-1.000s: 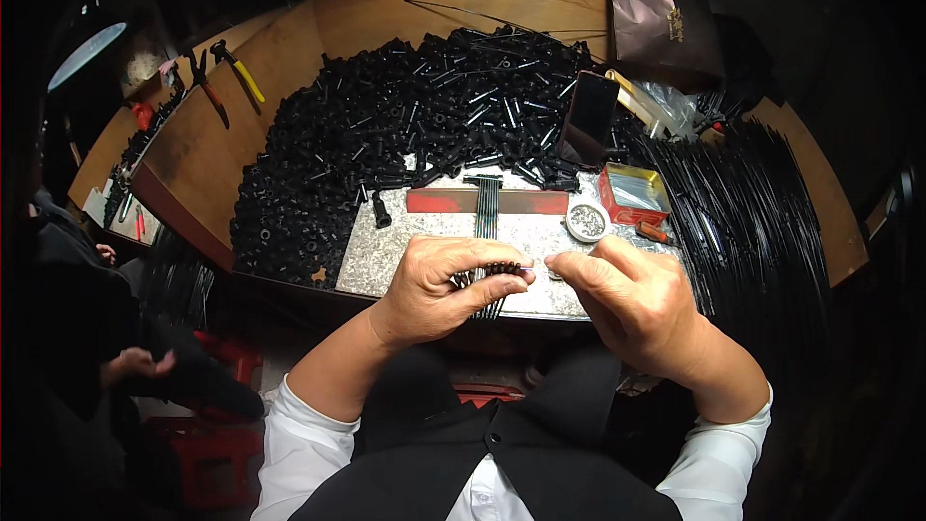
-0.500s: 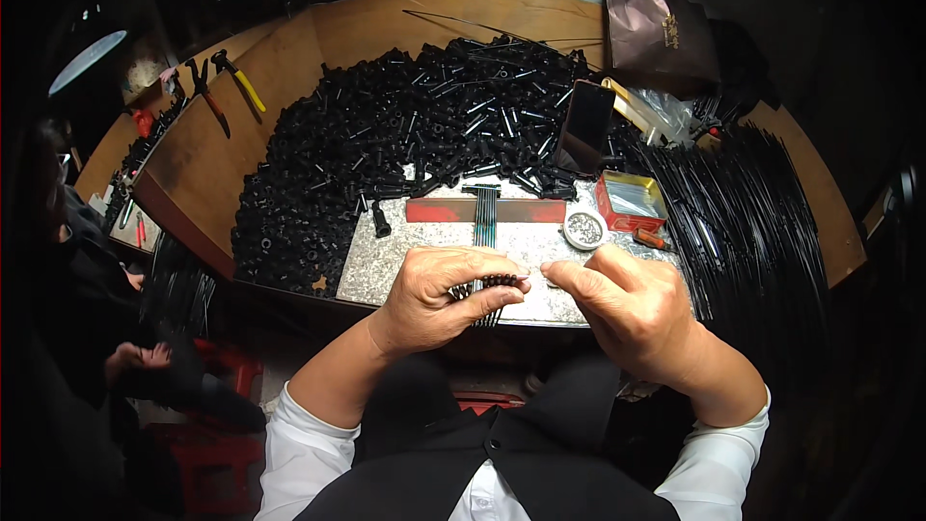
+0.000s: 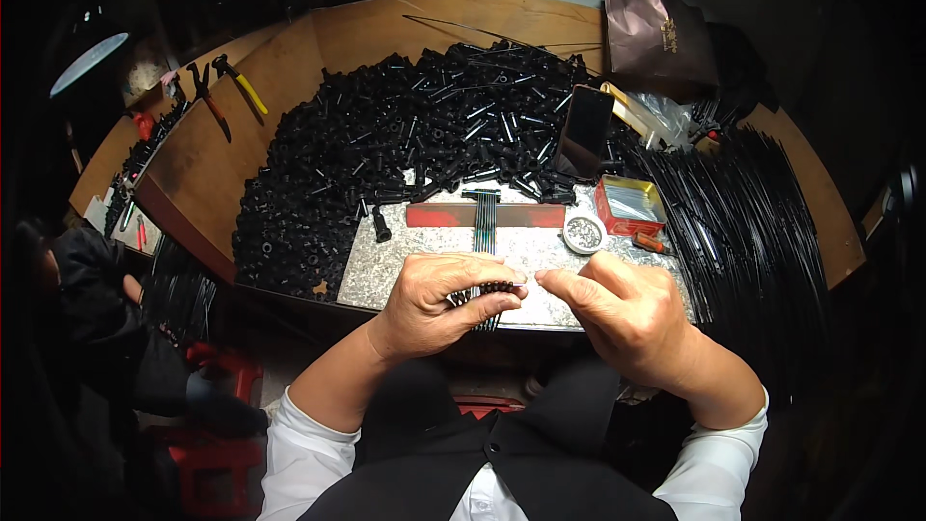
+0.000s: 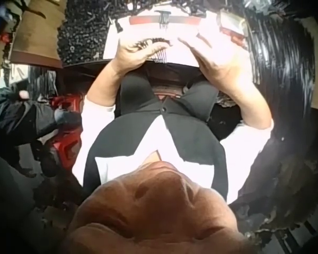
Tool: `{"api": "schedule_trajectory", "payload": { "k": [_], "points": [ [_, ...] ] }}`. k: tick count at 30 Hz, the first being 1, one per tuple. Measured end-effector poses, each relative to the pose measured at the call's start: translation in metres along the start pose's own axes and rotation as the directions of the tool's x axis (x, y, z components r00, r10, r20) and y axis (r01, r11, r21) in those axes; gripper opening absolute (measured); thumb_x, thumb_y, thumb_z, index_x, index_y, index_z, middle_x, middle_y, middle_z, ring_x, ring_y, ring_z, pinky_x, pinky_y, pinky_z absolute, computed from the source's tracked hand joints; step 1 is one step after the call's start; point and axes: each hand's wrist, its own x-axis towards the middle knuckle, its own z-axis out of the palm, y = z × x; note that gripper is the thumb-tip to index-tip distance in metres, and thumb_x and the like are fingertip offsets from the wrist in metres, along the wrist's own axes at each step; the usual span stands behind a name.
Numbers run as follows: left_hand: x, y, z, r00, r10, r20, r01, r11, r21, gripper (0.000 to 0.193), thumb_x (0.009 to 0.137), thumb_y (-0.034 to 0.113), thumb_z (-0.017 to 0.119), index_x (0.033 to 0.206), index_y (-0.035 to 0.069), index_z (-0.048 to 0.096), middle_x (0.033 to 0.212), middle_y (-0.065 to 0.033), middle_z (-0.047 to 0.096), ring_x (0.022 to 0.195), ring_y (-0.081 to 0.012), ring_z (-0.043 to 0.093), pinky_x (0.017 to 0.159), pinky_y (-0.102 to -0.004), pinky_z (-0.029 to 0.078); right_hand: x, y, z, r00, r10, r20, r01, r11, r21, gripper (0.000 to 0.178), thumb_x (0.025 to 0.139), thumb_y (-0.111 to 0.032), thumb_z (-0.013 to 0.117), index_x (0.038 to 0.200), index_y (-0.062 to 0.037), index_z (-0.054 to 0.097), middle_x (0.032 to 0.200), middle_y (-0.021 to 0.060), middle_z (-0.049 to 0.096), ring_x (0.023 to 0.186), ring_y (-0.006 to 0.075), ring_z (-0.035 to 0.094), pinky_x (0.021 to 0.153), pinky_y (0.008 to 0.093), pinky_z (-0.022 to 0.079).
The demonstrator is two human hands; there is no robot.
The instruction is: The person is bundling several black wires together, inserting them into connectors, and using pliers to crimp or secure the assembly at a manufacturing workbench.
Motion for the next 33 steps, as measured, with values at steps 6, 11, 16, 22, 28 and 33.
{"api": "schedule_trajectory", "payload": {
  "k": [6, 11, 16, 22, 28, 33],
  "points": [
    [0.000, -0.002, 0.002, 1.000, 0.021, 0.002, -0.021, 1.000, 0.013, 0.020, 0.078, 0.004, 0.072, 0.097, 0.000, 0.069, 0.084, -0.0109, 0.072, 0.083, -0.0221, 0.071, 0.088, -0.0377, 0.052, 0.000, 0.001, 0.000, 0.999, -0.020, 0.041, 0.020, 1.000, 0.022, 0.037, 0.073, 0.007, 0.065, 0.109, -0.0038, 0.063, 0.068, 0.0069, 0.050, 0.052, 0.0189, 0.053, 0.043, 0.0313, 0.043],
    [0.001, -0.005, 0.005, 1.000, 0.006, 0.009, -0.006, 1.000, -0.011, 0.019, 0.077, 0.008, 0.075, 0.093, 0.003, 0.069, 0.088, -0.0096, 0.072, 0.083, -0.0241, 0.070, 0.081, -0.0339, 0.054, -0.002, 0.000, 0.004, 0.998, 0.067, -0.008, -0.066, 0.996, 0.055, 0.040, 0.072, 0.011, 0.064, 0.109, -0.0001, 0.057, 0.089, 0.0159, 0.052, 0.067, 0.0255, 0.059, 0.055, 0.0323, 0.051],
    [0.001, -0.006, 0.003, 0.999, 0.002, 0.035, -0.001, 1.000, -0.011, 0.022, 0.076, 0.009, 0.075, 0.096, 0.002, 0.070, 0.089, -0.0099, 0.072, 0.088, -0.0234, 0.070, 0.087, -0.0383, 0.052, 0.003, 0.003, -0.003, 0.999, 0.022, 0.036, -0.024, 0.997, 0.072, 0.033, 0.070, 0.011, 0.065, 0.101, -0.0003, 0.060, 0.088, 0.0149, 0.052, 0.072, 0.0246, 0.058, 0.059, 0.0330, 0.050],
    [0.000, -0.011, 0.003, 0.996, 0.071, 0.049, -0.072, 0.997, 0.024, 0.029, 0.071, 0.019, 0.079, 0.092, 0.003, 0.070, 0.088, -0.0084, 0.072, 0.089, -0.0244, 0.070, 0.086, -0.0389, 0.054, 0.007, 0.002, -0.007, 0.998, -0.063, 0.029, 0.063, 0.998, -0.006, 0.036, 0.066, 0.008, 0.068, 0.099, -0.0052, 0.066, 0.081, 0.0084, 0.051, 0.071, 0.0198, 0.054, 0.056, 0.0295, 0.046],
    [0.003, -0.013, 0.004, 0.993, 0.117, 0.032, -0.118, 0.993, 0.030, 0.029, 0.070, 0.021, 0.080, 0.090, 0.003, 0.070, 0.088, -0.0088, 0.072, 0.086, -0.0251, 0.070, 0.083, -0.0367, 0.055, 0.010, 0.005, -0.004, 0.995, -0.100, 0.010, 0.100, 0.995, 0.015, 0.039, 0.065, 0.006, 0.070, 0.102, -0.0073, 0.068, 0.078, 0.0069, 0.052, 0.068, 0.0183, 0.052, 0.055, 0.0281, 0.045],
    [0.007, -0.014, 0.003, 0.993, 0.117, 0.018, -0.118, 0.992, 0.041, 0.031, 0.068, 0.023, 0.081, 0.088, 0.003, 0.070, 0.088, -0.0092, 0.071, 0.085, -0.0260, 0.069, 0.082, -0.0366, 0.055, 0.017, 0.001, -0.003, 0.999, -0.028, 0.043, 0.021, 0.988, 0.155, 0.036, 0.068, 0.005, 0.073, 0.102, -0.0064, 0.068, 0.078, 0.0073, 0.053, 0.065, 0.0185, 0.054, 0.054, 0.0284, 0.046]
  ]
}}
